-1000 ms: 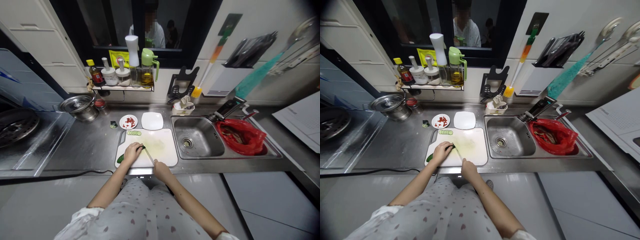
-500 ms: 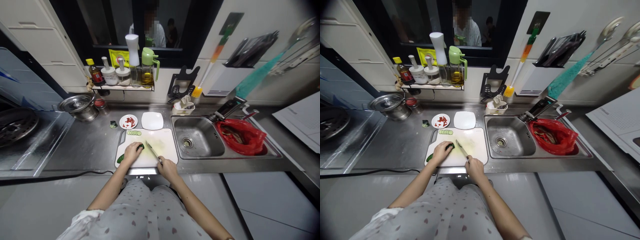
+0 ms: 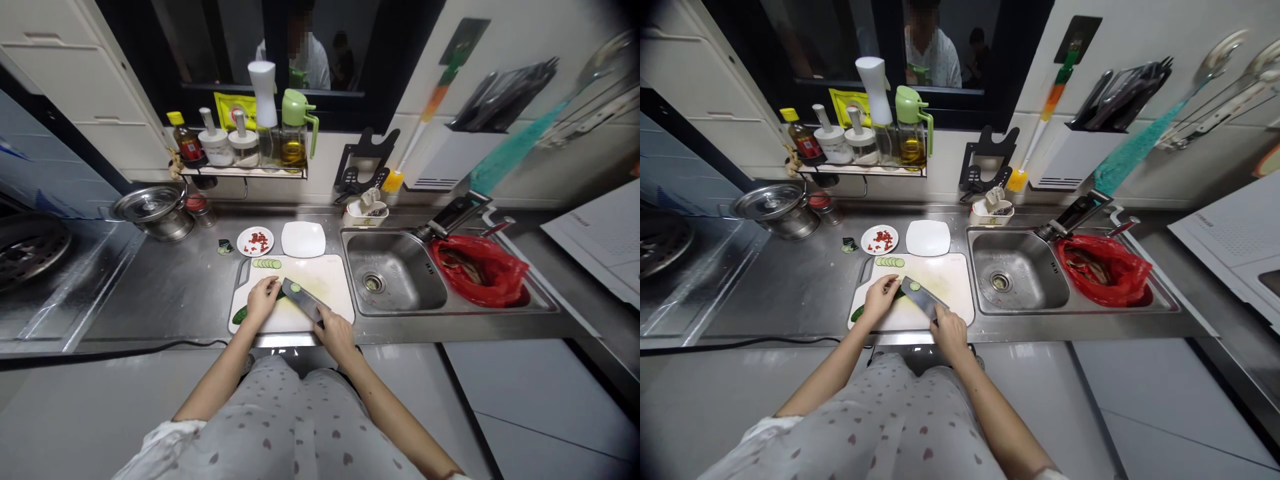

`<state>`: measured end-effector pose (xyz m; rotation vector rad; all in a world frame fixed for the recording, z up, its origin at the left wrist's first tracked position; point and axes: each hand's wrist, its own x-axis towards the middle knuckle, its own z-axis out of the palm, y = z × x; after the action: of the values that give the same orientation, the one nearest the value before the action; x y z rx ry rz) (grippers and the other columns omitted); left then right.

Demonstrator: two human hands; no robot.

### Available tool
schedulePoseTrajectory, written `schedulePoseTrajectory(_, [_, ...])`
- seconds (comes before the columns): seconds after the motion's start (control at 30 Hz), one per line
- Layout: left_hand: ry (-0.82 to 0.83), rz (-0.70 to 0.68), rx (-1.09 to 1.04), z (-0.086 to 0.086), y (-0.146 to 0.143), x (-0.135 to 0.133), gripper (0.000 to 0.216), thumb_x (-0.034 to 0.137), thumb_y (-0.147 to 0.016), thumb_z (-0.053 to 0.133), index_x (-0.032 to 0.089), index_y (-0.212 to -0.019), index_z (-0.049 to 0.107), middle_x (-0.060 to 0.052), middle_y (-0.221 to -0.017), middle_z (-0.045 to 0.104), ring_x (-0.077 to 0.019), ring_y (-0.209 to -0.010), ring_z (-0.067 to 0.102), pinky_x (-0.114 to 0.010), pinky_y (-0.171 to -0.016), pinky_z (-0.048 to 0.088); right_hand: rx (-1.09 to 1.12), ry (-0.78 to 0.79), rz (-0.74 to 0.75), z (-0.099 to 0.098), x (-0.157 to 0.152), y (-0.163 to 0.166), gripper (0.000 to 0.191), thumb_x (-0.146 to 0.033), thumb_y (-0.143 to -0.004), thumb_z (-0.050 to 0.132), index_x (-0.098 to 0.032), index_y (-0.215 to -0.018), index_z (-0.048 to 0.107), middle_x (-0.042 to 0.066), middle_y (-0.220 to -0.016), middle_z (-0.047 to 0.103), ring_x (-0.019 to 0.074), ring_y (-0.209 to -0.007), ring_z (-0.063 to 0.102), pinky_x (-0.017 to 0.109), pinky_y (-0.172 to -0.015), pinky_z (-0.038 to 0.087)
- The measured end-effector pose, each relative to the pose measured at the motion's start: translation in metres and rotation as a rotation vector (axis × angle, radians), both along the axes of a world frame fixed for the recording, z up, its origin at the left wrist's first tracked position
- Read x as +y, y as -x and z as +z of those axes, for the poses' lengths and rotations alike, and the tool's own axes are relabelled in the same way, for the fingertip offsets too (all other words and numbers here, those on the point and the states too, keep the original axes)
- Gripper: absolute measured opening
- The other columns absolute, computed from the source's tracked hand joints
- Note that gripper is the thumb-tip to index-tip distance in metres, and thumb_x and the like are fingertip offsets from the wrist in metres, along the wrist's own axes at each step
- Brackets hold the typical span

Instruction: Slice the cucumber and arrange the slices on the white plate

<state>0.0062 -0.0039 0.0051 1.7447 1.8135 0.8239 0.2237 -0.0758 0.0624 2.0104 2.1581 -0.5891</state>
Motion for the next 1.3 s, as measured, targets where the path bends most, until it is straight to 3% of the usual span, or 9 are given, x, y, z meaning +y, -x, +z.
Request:
schedulePoseTrajectory(0.2, [0.043,-0.112,0.079,0.017,-0.013,0.001,0.054,0.052,-0.080,0.063,0.027,-0.128,0.059,-0.007,-0.121,0.065,-0.0255,-0.109,0.059,-0.040,-0.095,0.044,-0.033,-0.020,0.073,0.004,0.000,-0.003,0.048,-0.030,-0.092,0.051,-0.020,-0.138,0.044,0.012,-0.113,0.067,0.0238,-0.105,0.062,0.030,-0.084,0.042])
schedulePoseTrajectory(0.4, [0.113,-0.293,0.181,0.028,-0.013,0.010,0.034,0.047,-0.081,0.063,0.030,-0.109,0.071,-0.006,-0.121,0.063,-0.0276,-0.117,0.053,-0.045,-0.103,0.035,-0.040,-0.022,0.132,0.008,0.001,-0.011,0.045,-0.031,-0.092,0.051,-0.020,-0.136,0.046,0.012,-0.110,0.067,0.0235,-0.105,0.060,0.030,-0.085,0.041])
schedulePoseTrajectory(0.57, [0.067,-0.310,0.127,0.026,-0.016,0.014,0.024,0.035,-0.078,0.067,0.026,-0.100,0.071,-0.004,-0.112,0.067,-0.0243,-0.111,0.057,-0.040,-0.100,0.039,-0.026,-0.003,0.126,0.007,-0.001,-0.011,0.042,-0.030,-0.092,0.050,-0.020,-0.133,0.048,0.011,-0.111,0.067,0.0235,-0.105,0.060,0.029,-0.084,0.041])
schedulePoseTrajectory(0.73, [0.008,-0.136,0.019,0.017,-0.023,0.016,0.015,0.029,-0.083,0.060,0.022,-0.089,0.071,-0.004,-0.100,0.070,-0.0199,-0.099,0.061,-0.033,-0.092,0.045,-0.006,0.021,0.050,0.004,-0.003,-0.011,0.041,-0.031,-0.092,0.050,-0.021,-0.132,0.050,0.009,-0.111,0.069,0.0228,-0.104,0.063,0.028,-0.083,0.042])
schedulePoseTrajectory(0.93, [0.163,0.168,-0.056,0.001,-0.016,0.033,0.022,0.032,-0.083,0.059,0.024,-0.097,0.073,-0.001,-0.083,0.074,-0.0173,-0.079,0.065,-0.028,-0.075,0.048,0.029,0.010,-0.057,-0.002,-0.004,-0.014,0.042,-0.037,-0.092,0.051,-0.023,-0.132,0.053,0.008,-0.111,0.070,0.0213,-0.101,0.065,0.027,-0.081,0.043])
schedulePoseTrajectory(1.1, [0.209,0.222,0.013,-0.005,-0.009,0.057,0.022,0.028,-0.079,0.060,0.026,-0.097,0.072,-0.001,-0.086,0.074,-0.0182,-0.085,0.065,-0.028,-0.077,0.046,0.058,-0.007,-0.098,-0.006,-0.003,-0.015,0.042,-0.036,-0.091,0.051,-0.023,-0.131,0.054,0.007,-0.109,0.071,0.0211,-0.100,0.066,0.027,-0.080,0.044])
schedulePoseTrajectory(1.3, [0.218,0.175,0.121,-0.007,-0.008,0.085,0.027,0.023,-0.078,0.058,0.026,-0.101,0.071,0.000,-0.086,0.074,-0.0172,-0.084,0.064,-0.027,-0.075,0.044,0.091,-0.035,-0.114,-0.015,-0.003,-0.020,0.039,-0.035,-0.090,0.053,-0.024,-0.127,0.056,0.007,-0.110,0.071,0.0210,-0.100,0.066,0.026,-0.081,0.044])
